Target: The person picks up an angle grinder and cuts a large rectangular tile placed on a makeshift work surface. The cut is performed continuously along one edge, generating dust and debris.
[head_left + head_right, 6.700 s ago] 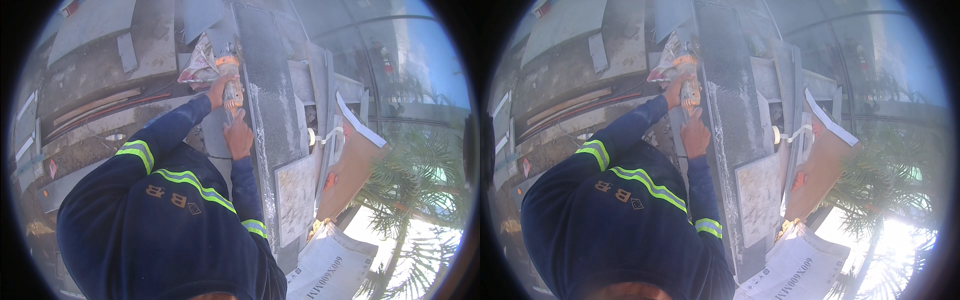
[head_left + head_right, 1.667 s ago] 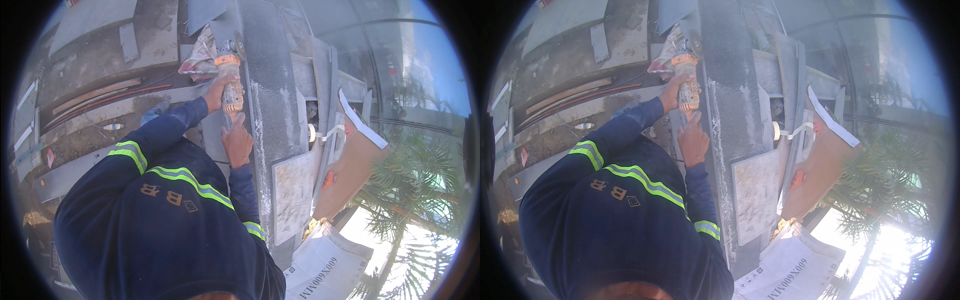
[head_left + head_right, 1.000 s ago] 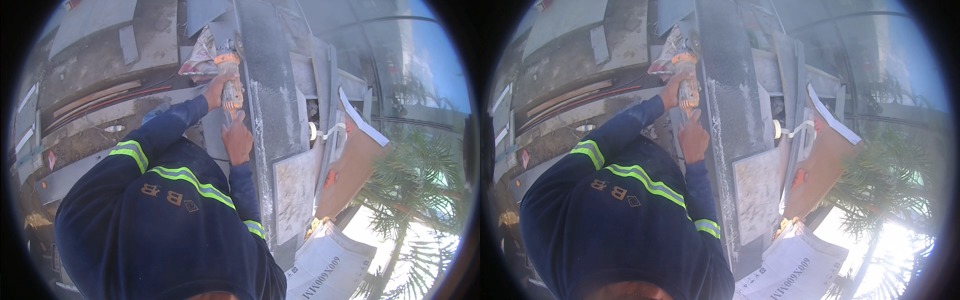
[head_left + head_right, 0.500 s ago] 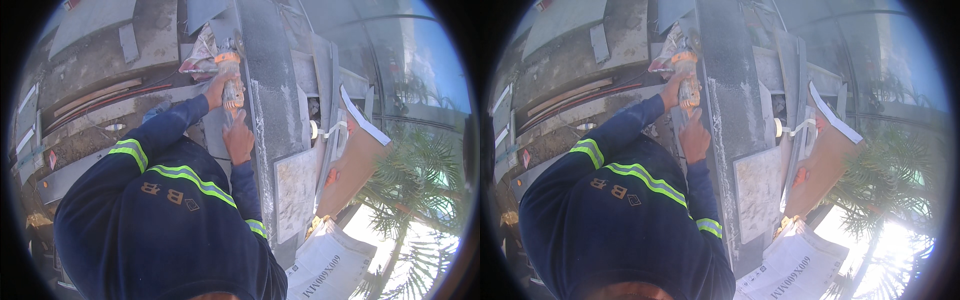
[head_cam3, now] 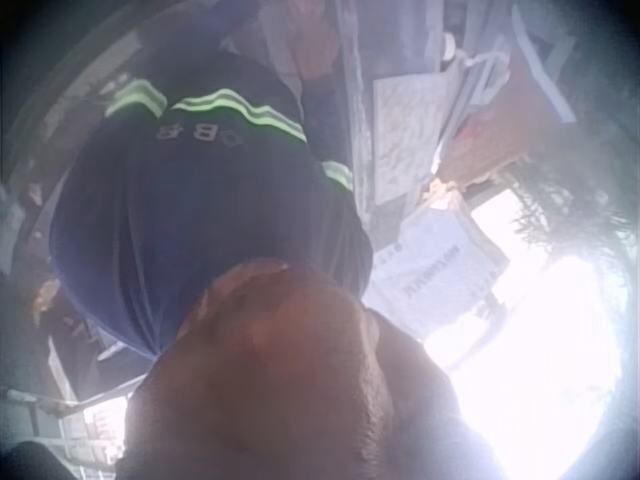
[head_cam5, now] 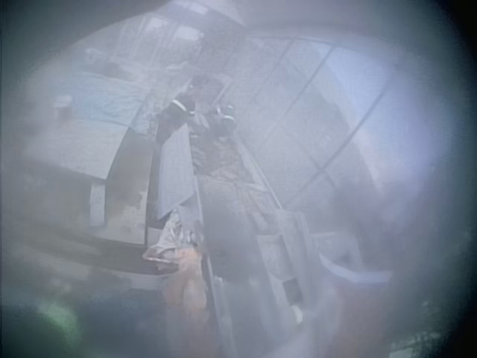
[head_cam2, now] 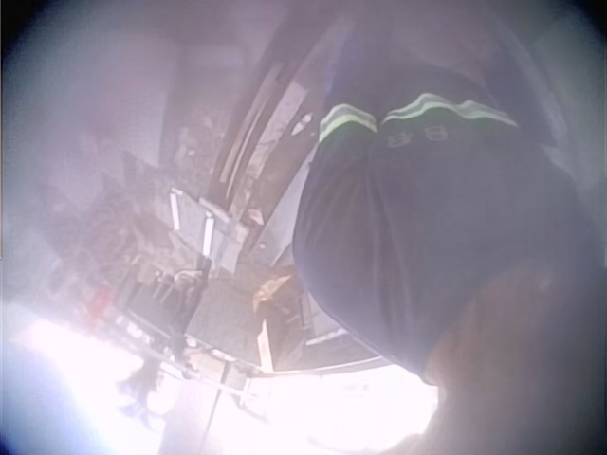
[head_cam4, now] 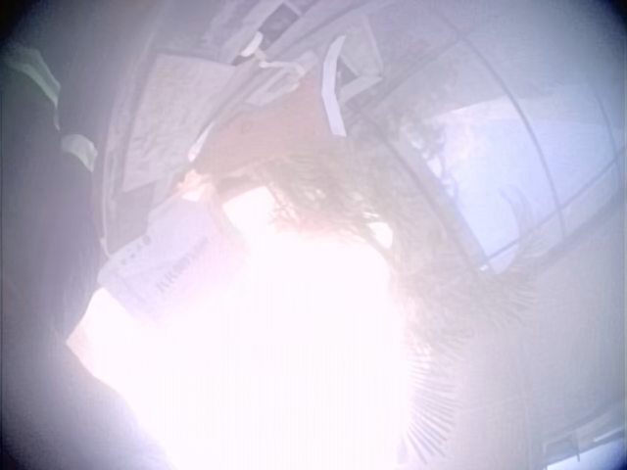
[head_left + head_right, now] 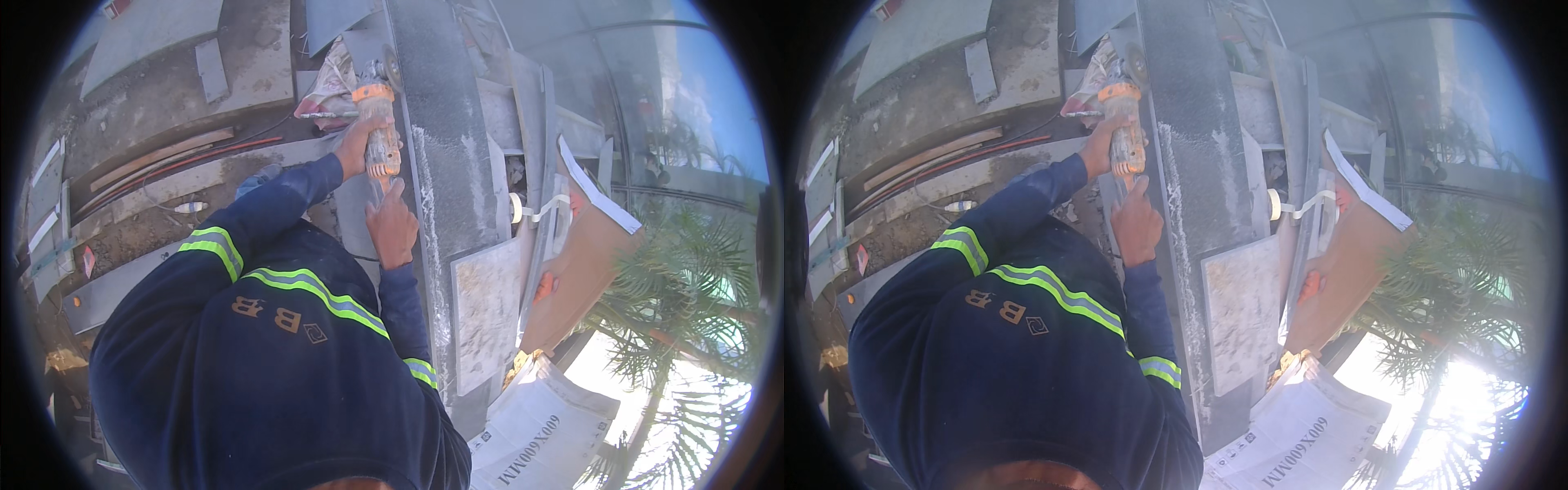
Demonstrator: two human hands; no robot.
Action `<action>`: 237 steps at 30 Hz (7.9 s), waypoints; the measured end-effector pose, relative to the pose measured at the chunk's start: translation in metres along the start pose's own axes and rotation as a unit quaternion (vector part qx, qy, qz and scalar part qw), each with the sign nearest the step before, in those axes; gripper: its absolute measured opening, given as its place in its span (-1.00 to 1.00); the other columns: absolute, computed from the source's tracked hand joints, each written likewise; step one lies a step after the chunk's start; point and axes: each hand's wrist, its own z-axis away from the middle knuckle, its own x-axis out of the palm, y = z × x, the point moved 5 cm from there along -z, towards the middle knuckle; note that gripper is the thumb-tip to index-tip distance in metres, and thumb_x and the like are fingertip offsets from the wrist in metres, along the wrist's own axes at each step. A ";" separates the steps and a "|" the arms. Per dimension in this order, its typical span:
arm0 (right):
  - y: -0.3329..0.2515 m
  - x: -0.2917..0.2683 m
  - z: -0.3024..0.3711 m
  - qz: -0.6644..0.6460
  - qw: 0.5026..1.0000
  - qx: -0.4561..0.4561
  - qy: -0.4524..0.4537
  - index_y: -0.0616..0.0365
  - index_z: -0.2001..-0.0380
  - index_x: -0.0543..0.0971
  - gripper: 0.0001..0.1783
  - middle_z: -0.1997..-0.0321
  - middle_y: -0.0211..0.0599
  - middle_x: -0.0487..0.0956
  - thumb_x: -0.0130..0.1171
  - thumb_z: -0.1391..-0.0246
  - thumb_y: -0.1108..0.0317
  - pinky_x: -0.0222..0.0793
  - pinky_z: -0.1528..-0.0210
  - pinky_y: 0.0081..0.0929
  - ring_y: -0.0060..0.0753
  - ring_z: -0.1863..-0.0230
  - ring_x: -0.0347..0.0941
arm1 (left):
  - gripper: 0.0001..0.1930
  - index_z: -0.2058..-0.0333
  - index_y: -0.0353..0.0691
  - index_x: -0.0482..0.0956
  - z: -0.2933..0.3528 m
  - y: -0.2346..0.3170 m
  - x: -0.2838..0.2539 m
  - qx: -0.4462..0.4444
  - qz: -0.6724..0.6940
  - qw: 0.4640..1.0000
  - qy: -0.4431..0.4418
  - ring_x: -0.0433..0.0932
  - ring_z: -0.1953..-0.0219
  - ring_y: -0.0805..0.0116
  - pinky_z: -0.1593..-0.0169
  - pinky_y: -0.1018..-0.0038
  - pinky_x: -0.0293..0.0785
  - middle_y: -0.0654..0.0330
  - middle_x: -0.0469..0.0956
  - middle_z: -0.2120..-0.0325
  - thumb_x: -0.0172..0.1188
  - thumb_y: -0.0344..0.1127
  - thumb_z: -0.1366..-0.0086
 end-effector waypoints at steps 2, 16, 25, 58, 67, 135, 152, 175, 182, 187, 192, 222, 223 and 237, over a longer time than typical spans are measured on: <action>0.000 -0.002 0.006 -0.001 1.000 -0.004 0.006 0.36 -0.22 0.23 -0.19 0.35 0.01 0.66 0.37 -0.01 0.20 0.56 0.36 -0.10 0.11 0.38 0.64 | -0.61 0.09 -0.24 0.42 0.004 -0.003 0.001 -0.009 0.006 1.000 0.006 0.66 0.26 0.13 0.22 0.15 0.67 0.04 0.57 0.31 0.31 -0.17 -0.22; 0.003 0.002 -0.004 -0.019 1.000 -0.014 0.007 0.37 -0.19 0.21 -0.18 0.43 0.14 0.64 0.36 0.00 0.17 0.53 0.38 -0.04 0.16 0.39 0.62 | -0.63 0.10 -0.23 0.43 -0.008 -0.004 -0.004 -0.014 0.015 1.000 -0.008 0.67 0.28 0.13 0.24 0.16 0.68 0.03 0.57 0.31 0.31 -0.18 -0.22; 0.001 0.004 -0.010 0.004 0.999 -0.018 0.033 0.36 -0.15 0.25 -0.23 0.41 0.00 0.65 0.38 -0.01 0.18 0.56 0.40 -0.12 0.07 0.42 0.64 | -0.62 0.09 -0.25 0.42 -0.021 -0.002 -0.007 -0.026 0.011 0.999 -0.016 0.66 0.27 0.11 0.22 0.13 0.67 0.01 0.58 0.31 0.29 -0.18 -0.23; 0.005 0.005 -0.002 0.006 0.999 -0.022 0.025 0.38 -0.20 0.24 -0.16 0.40 -0.03 0.64 0.40 0.03 0.18 0.55 0.43 -0.16 0.05 0.43 0.64 | -0.63 0.11 -0.24 0.44 -0.008 -0.005 -0.002 -0.014 0.009 1.000 -0.005 0.66 0.25 0.10 0.23 0.13 0.68 0.00 0.57 0.30 0.31 -0.18 -0.21; 0.006 0.000 0.012 -0.017 1.000 -0.013 0.010 0.40 -0.21 0.21 -0.16 0.37 0.14 0.65 0.36 -0.01 0.16 0.54 0.33 -0.06 0.16 0.35 0.64 | -0.66 0.16 -0.20 0.48 0.005 -0.012 0.000 -0.017 0.037 0.999 -0.003 0.68 0.34 0.10 0.31 0.14 0.67 0.04 0.58 0.39 0.35 -0.21 -0.17; 0.024 0.008 0.016 -0.079 0.996 0.029 -0.039 0.26 0.26 0.42 -0.42 0.42 0.25 0.63 0.23 -0.13 -0.14 0.47 0.25 0.11 0.34 0.30 0.59 | -0.63 0.14 -0.24 0.49 0.001 -0.015 -0.004 -0.019 0.022 1.000 0.003 0.67 0.30 0.12 0.25 0.15 0.66 0.03 0.59 0.34 0.33 -0.16 -0.18; 0.026 0.009 0.021 -0.057 0.998 0.007 -0.005 0.24 0.29 0.41 -0.47 0.50 0.15 0.62 0.24 -0.12 -0.07 0.49 0.36 0.04 0.25 0.40 0.60 | -0.63 0.13 -0.23 0.47 0.003 -0.017 -0.003 -0.021 0.033 0.999 -0.001 0.66 0.28 0.10 0.24 0.13 0.66 0.02 0.58 0.32 0.32 -0.18 -0.18; 0.028 0.010 0.024 -0.073 0.997 0.020 -0.027 0.25 0.25 0.43 -0.45 0.43 0.24 0.63 0.26 -0.11 -0.09 0.46 0.29 0.12 0.33 0.32 0.59 | -0.61 0.11 -0.24 0.46 0.007 -0.019 -0.003 -0.008 0.006 1.000 0.007 0.66 0.26 0.12 0.21 0.16 0.65 0.03 0.58 0.30 0.31 -0.15 -0.19; 0.030 0.011 0.025 -0.067 0.997 0.016 -0.020 0.26 0.24 0.44 -0.44 0.40 0.23 0.63 0.26 -0.11 -0.10 0.47 0.26 0.12 0.33 0.31 0.59 | -0.61 0.13 -0.24 0.47 0.004 -0.022 -0.004 -0.011 0.010 1.000 0.003 0.66 0.26 0.13 0.22 0.14 0.66 0.04 0.58 0.32 0.31 -0.13 -0.19; 0.032 0.010 0.032 -0.068 0.997 0.010 -0.023 0.26 0.24 0.43 -0.44 0.41 0.23 0.63 0.26 -0.11 -0.09 0.47 0.26 0.11 0.33 0.31 0.59 | -0.62 0.12 -0.24 0.48 0.011 -0.026 -0.003 -0.018 0.012 1.000 0.009 0.67 0.27 0.12 0.23 0.12 0.66 0.04 0.59 0.34 0.30 -0.13 -0.20; 0.031 0.009 0.039 -0.037 0.999 -0.020 0.009 0.21 0.29 0.39 -0.51 0.50 0.11 0.63 0.26 -0.12 -0.03 0.49 0.37 0.04 0.23 0.41 0.61 | -0.63 0.12 -0.24 0.48 0.019 -0.028 -0.001 0.008 0.015 1.000 0.000 0.67 0.26 0.11 0.23 0.14 0.66 0.03 0.59 0.33 0.30 -0.14 -0.21; 0.033 0.008 0.043 -0.052 0.998 -0.029 0.010 0.22 0.28 0.40 -0.50 0.49 0.14 0.62 0.26 -0.14 -0.04 0.47 0.34 0.09 0.26 0.38 0.60 | -0.64 0.13 -0.23 0.48 0.019 -0.032 -0.001 0.004 0.022 1.000 0.003 0.68 0.30 0.11 0.25 0.15 0.67 0.04 0.60 0.34 0.30 -0.15 -0.19; 0.034 0.008 0.044 -0.051 0.998 -0.028 0.009 0.22 0.29 0.40 -0.50 0.49 0.14 0.62 0.26 -0.14 -0.04 0.47 0.34 0.09 0.26 0.38 0.60 | -0.64 0.13 -0.23 0.48 0.021 -0.033 -0.001 0.002 0.022 1.000 0.004 0.68 0.30 0.11 0.25 0.15 0.67 0.04 0.60 0.34 0.30 -0.15 -0.19; 0.037 0.010 0.046 -0.046 0.999 -0.021 0.001 0.21 0.26 0.41 -0.50 0.47 0.13 0.63 0.26 -0.14 -0.05 0.47 0.32 0.09 0.25 0.36 0.61 | -0.65 0.16 -0.23 0.50 0.024 -0.035 0.000 0.000 0.031 1.000 0.002 0.68 0.31 0.11 0.26 0.15 0.67 0.04 0.60 0.36 0.33 -0.16 -0.17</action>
